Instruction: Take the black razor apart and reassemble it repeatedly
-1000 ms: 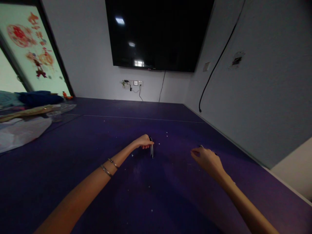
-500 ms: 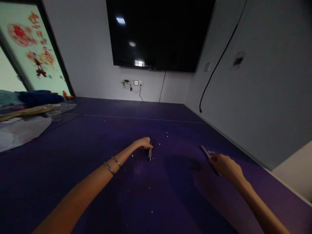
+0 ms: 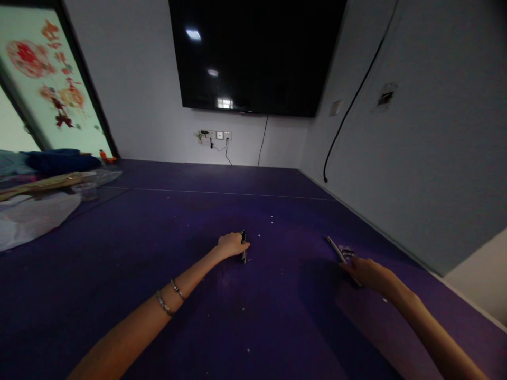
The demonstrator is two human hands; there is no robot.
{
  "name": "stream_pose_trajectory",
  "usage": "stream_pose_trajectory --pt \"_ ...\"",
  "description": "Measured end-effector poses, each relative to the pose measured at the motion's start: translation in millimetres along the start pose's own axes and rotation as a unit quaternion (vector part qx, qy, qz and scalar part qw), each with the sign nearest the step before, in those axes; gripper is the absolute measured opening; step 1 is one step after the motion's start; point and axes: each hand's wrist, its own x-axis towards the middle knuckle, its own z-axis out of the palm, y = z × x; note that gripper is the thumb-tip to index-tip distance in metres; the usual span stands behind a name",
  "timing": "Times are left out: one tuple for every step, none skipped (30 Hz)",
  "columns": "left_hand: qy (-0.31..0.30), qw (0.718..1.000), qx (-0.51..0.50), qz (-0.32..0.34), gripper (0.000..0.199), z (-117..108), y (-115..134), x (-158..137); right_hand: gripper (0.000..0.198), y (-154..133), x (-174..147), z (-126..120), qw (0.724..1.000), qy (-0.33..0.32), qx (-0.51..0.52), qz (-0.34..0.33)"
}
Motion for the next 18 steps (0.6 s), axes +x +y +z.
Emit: stream_pose_trajectory --pt "0.003 1.000 0.007 -0.002 0.045 1 1 -2 0.042 0 0 0 1.000 -0.006 -0.004 -0.011" --pt "0.005 1.000 0.012 -0.004 0.045 3 2 -4 0.043 -1 0 1 0.999 -0.017 -0.011 -0.024" --pt "0.006 1.000 0.014 -0.006 0.044 4 4 -6 0.042 -2 0 0 0.999 -0.028 -0.021 -0.037" --pt "0.007 1.000 0.014 -0.009 0.043 4 5 -7 0.041 -3 -1 0 0.998 -0.025 -0.032 -0.040" --pt "0.008 1.000 0.014 -0.011 0.042 5 6 -8 0.039 -4 -1 0 0.998 -0.023 -0.041 -0.042" --pt "0.009 1.000 0.015 -0.012 0.041 5 7 -9 0.038 -4 0 0 0.998 -0.023 -0.046 -0.043" --pt "0.012 1.000 0.017 -0.010 0.041 6 8 -10 0.037 -5 0 1 0.998 -0.022 -0.045 -0.043" --pt "0.016 1.000 0.018 -0.008 0.040 6 9 -11 0.036 -4 1 2 0.998 -0.022 -0.041 -0.044" --pt "0.019 1.000 0.020 -0.006 0.040 6 10 -12 0.036 -4 2 3 0.998 -0.023 -0.034 -0.046" --pt "0.021 1.000 0.021 -0.005 0.040 7 10 -13 0.036 -3 3 4 0.998 -0.025 -0.028 -0.045" --pt "0.023 1.000 0.021 -0.005 0.040 7 11 -14 0.036 -2 4 5 0.998 -0.027 -0.023 -0.046" --pt "0.023 0.999 0.021 -0.005 0.040 7 11 -14 0.036 -1 5 6 0.998 -0.030 -0.021 -0.046" --pt "0.022 1.000 0.020 -0.006 0.040 7 11 -14 0.036 -1 6 7 0.998 -0.032 -0.020 -0.047" --pt "0.021 1.000 0.018 -0.005 0.040 7 10 -14 0.036 -3 6 7 0.998 -0.031 -0.021 -0.048" --pt "0.020 1.000 0.017 -0.004 0.040 7 9 -13 0.036 -5 6 7 0.998 -0.026 -0.022 -0.051" --pt "0.019 1.000 0.017 -0.004 0.040 7 8 -12 0.036 -10 6 7 0.998 -0.018 -0.024 -0.053" --pt "0.018 1.000 0.016 -0.005 0.039 7 7 -11 0.038 -17 6 6 0.998 -0.010 -0.026 -0.058" --pt "0.019 1.000 0.016 -0.007 0.039 8 6 -11 0.040 -25 6 4 0.998 -0.001 -0.030 -0.061"
